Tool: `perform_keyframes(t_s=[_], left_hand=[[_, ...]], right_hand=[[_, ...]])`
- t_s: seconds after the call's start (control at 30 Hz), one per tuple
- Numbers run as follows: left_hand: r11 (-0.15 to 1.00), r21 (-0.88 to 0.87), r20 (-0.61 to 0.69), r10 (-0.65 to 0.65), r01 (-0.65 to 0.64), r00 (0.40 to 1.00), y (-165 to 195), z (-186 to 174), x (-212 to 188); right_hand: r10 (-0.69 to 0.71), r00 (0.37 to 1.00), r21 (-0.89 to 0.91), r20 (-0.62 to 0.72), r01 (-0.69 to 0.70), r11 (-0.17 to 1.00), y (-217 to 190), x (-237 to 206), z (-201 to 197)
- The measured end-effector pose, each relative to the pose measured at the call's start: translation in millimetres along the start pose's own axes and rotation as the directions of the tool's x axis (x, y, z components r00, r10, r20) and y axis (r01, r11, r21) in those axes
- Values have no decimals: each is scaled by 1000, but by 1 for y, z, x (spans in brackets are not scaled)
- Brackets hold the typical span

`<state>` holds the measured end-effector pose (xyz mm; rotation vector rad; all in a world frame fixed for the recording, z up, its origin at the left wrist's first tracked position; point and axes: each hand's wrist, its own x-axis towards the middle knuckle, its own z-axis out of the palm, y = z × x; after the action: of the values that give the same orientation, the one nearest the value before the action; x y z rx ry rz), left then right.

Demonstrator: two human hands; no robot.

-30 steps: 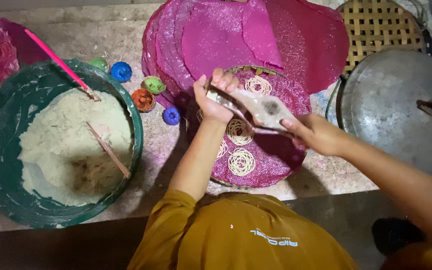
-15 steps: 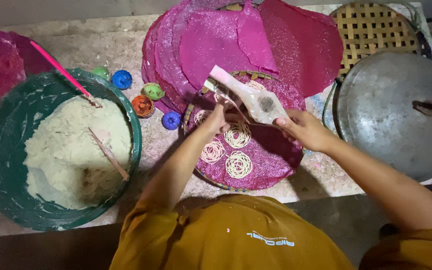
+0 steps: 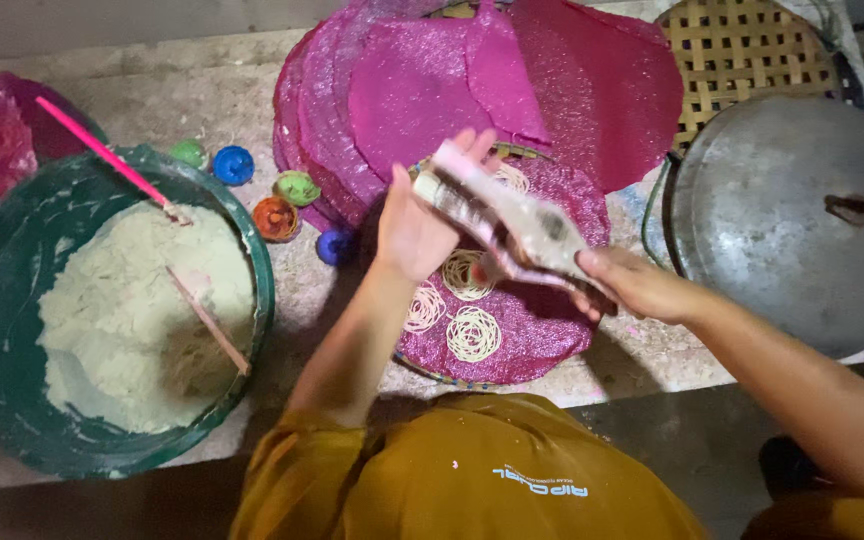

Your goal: The person scoops dough from a green bowl and extrudes it through a pink star-shaped tool to form noodle spirals onto a pink mesh-covered tray. They repeat this process, filling the tray with multiple noodle spirals.

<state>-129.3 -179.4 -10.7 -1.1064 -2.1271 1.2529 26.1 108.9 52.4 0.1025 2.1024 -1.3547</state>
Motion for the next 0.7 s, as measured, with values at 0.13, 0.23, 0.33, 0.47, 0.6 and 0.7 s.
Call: perform_keyframes(t_s=[0.13,0.23,0.33,0.47,0.6,0.7], left_hand=[[-74,978,164,-299,-194,940,8,-26,52],[-444,835,126,-422,-326,898,2,-28,77],[-440,836,114,-446,-328,888,1,-14,90],[-457,824,168,-365,-334,916,17,-8,95],[-435,816,270,-295,-381,916,24,-22,109],[-466,793,272,-307,-393,912,11,-20,119]], right_hand=[[192,980,39,-51,-190,981,-18,-9,-19],[181,945,-163,-271,-231,959,-32,-5,-27],[97,933,-294,-347,-206,933,-40,8,-15],[138,945,-257,-295,-218,941,-48,5,-11],[155,917,-342,-367,-288,894,-54,-3,-31],[74,906,-376,-416,-246,893,-53,4,-31]])
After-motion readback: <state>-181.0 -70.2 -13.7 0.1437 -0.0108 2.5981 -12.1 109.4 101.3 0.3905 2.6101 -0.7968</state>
